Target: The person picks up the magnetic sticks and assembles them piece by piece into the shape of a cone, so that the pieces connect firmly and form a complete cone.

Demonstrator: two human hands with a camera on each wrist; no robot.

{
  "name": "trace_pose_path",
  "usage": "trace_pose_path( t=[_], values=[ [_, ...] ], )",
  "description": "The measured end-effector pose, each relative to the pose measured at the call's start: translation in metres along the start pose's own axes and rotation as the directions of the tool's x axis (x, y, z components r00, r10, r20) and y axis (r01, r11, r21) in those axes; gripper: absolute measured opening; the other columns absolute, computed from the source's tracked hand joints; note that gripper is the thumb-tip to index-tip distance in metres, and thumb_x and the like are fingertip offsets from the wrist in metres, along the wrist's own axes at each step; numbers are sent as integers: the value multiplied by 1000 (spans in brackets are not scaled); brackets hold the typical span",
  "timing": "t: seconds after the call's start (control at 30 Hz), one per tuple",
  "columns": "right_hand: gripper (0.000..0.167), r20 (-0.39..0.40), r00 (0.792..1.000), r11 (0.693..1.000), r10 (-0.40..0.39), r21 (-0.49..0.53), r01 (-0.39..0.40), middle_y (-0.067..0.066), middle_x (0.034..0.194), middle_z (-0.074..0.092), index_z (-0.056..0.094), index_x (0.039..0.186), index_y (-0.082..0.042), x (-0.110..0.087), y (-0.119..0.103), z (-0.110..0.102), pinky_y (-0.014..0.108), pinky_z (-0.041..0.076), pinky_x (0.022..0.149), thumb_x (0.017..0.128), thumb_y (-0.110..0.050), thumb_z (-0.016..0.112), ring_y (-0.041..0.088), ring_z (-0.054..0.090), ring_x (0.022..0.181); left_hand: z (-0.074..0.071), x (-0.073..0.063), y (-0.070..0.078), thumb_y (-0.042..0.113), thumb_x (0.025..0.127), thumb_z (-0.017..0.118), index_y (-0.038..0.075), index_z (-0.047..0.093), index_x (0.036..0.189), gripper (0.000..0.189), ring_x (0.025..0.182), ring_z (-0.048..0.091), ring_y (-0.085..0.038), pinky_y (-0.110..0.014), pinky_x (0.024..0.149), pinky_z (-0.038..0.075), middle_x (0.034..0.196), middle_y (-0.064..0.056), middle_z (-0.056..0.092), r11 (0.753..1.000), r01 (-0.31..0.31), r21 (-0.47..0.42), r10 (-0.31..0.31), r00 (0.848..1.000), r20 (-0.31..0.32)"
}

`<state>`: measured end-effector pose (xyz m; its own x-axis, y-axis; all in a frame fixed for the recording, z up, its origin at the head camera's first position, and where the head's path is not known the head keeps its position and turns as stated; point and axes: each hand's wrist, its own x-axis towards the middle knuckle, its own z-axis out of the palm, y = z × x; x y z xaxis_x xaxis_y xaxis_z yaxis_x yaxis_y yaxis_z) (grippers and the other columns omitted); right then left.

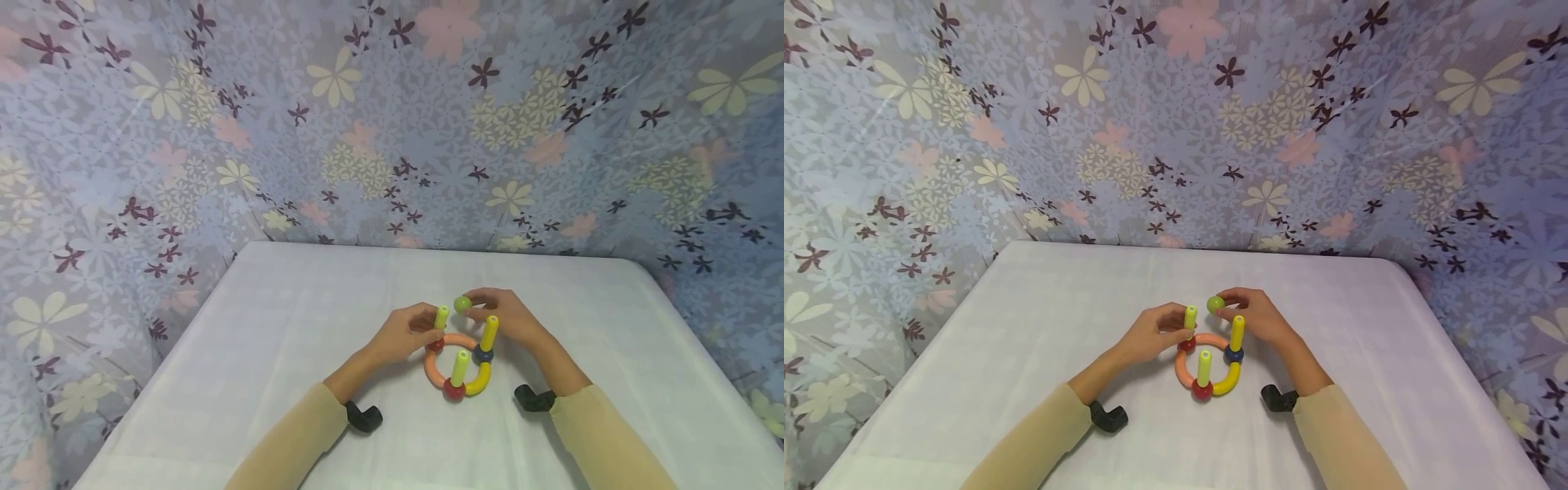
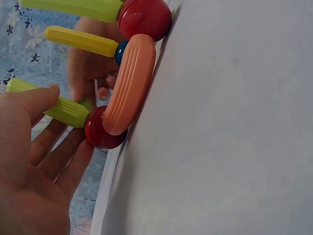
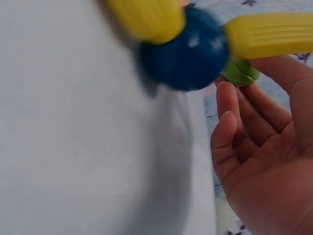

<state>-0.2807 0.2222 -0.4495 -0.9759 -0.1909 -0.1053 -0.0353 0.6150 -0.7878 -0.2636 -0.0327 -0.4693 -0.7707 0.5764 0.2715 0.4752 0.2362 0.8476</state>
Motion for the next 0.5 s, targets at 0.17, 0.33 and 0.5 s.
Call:
trace_pose_path(
  t=[0.17,0.33,0.5],
  values=[
    [54,-23,1000,992,-20,125,22,4,122,62,60,127,-18,-6,-13,-8,46,46,88,85,-50,69,27,57,108,0,-1,1,23,92,68,18,62,120,29,98,62,-5,-25,87,48,103,11,66,1000,-3,9,3,1000,1],
    [53,-32,998,972,-53,229,59,3,118,63,59,128,-17,-11,-22,-16,44,46,86,86,-50,66,24,59,100,1,-1,4,26,91,68,19,62,120,30,98,62,-5,-26,87,48,105,11,66,1000,5,6,-5,1000,2],
    [51,-47,994,966,-100,234,108,1,120,62,60,126,-19,-21,-34,-18,51,43,91,85,-48,69,24,59,104,2,-1,4,27,91,68,18,62,121,31,98,61,-4,-25,87,48,106,10,66,1000,1,12,-1,1000,1]
  ],
)
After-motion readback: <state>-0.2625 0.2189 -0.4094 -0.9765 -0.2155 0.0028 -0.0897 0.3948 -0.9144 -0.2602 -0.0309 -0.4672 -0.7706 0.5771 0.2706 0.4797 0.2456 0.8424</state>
